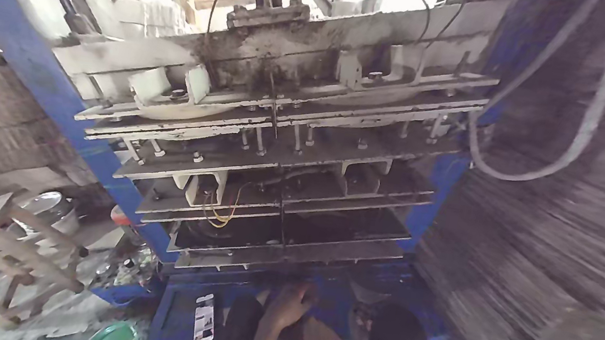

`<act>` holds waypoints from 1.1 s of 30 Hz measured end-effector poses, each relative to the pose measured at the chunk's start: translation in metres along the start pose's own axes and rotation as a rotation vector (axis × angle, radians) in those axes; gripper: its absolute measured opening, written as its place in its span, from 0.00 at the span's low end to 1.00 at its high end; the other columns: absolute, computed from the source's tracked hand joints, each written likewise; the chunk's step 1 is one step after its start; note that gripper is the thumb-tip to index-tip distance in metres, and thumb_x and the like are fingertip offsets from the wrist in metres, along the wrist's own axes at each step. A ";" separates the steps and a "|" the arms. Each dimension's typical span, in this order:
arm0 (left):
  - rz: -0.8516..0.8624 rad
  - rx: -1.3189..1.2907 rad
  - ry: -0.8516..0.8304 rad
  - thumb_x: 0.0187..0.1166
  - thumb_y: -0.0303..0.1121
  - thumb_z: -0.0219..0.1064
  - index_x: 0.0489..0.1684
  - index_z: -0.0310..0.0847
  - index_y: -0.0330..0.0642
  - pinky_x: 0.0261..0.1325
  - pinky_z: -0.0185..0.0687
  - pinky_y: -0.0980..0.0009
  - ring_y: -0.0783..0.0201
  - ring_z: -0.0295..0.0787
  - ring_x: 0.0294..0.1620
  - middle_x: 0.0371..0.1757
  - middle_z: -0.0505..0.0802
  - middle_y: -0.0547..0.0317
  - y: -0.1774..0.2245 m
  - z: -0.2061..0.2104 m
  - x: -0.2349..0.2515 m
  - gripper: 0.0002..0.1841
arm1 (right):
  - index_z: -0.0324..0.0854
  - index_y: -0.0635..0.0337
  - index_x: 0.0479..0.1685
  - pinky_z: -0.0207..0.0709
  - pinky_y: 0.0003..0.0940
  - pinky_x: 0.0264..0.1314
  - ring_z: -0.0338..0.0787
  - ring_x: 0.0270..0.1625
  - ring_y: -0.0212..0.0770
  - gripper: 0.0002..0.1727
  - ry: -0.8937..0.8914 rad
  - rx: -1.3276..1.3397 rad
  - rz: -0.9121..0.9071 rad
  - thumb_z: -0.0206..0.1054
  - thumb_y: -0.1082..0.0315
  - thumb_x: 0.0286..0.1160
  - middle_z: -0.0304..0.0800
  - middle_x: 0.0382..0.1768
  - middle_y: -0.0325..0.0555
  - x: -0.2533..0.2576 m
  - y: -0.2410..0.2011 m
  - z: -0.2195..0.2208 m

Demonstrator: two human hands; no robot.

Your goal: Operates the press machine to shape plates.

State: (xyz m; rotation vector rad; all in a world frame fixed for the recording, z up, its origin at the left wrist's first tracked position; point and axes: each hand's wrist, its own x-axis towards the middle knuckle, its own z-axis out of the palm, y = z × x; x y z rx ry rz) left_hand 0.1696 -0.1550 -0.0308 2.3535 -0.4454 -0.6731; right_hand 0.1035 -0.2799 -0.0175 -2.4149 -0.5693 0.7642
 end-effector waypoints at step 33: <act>0.024 0.000 -0.050 0.90 0.37 0.58 0.81 0.72 0.35 0.84 0.64 0.50 0.43 0.78 0.78 0.74 0.84 0.35 -0.004 0.001 -0.004 0.24 | 0.76 0.81 0.68 0.67 0.61 0.77 0.80 0.72 0.70 0.19 0.015 0.032 -0.089 0.54 0.75 0.86 0.80 0.67 0.77 -0.003 -0.001 0.008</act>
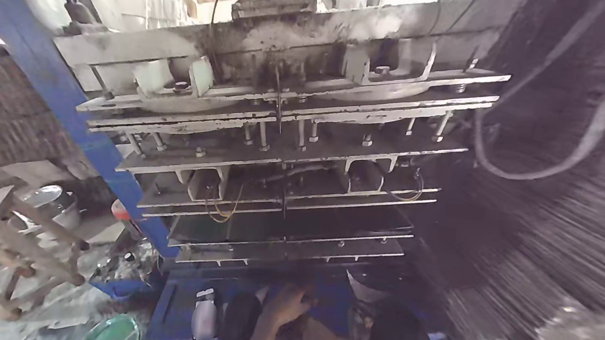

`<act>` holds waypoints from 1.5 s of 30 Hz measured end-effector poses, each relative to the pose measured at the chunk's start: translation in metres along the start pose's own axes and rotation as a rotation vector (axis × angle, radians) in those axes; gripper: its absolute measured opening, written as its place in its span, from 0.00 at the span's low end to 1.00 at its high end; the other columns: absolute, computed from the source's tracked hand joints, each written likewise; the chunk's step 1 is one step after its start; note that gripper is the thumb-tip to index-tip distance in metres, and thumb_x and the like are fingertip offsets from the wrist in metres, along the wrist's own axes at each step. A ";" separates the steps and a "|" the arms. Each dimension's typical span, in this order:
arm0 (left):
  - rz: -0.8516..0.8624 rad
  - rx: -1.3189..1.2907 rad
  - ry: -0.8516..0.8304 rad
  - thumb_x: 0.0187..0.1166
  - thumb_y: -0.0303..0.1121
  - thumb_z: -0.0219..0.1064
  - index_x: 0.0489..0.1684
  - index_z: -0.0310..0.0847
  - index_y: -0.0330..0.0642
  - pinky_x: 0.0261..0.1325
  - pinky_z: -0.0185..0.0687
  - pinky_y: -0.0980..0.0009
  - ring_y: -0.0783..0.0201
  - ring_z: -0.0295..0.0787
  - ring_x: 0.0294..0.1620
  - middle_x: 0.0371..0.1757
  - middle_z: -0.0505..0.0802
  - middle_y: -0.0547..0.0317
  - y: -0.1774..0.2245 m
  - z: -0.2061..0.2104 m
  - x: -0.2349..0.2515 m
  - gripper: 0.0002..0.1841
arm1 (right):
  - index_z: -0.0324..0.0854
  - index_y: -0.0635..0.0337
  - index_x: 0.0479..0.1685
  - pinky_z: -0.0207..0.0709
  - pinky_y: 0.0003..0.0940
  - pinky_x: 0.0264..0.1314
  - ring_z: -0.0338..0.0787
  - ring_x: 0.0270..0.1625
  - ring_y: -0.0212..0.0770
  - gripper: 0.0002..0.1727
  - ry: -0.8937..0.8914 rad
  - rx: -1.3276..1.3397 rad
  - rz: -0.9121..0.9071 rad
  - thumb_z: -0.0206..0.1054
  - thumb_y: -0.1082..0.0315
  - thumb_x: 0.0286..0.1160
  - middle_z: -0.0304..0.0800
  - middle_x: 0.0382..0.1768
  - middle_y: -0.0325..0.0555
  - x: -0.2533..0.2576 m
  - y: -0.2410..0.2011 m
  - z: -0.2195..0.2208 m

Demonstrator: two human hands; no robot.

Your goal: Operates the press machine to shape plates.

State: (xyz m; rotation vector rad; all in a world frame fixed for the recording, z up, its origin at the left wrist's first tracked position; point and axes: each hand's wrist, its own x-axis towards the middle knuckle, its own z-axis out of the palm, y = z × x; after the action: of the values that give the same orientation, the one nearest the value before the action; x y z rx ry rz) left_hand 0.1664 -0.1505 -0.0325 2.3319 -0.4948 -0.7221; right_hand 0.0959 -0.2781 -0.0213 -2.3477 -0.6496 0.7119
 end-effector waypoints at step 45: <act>-0.115 0.070 -0.106 0.92 0.38 0.54 0.88 0.62 0.34 0.89 0.53 0.46 0.40 0.64 0.88 0.84 0.74 0.33 0.014 -0.011 -0.015 0.28 | 0.74 0.79 0.72 0.65 0.57 0.81 0.79 0.76 0.65 0.22 0.027 -0.025 0.378 0.55 0.71 0.88 0.80 0.70 0.74 -0.007 -0.022 0.006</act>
State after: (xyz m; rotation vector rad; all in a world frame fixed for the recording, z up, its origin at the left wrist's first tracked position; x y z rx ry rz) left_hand 0.1592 -0.1484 -0.0107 2.4121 -0.4415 -0.9001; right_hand 0.0804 -0.2642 -0.0086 -2.5276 -0.2020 0.8349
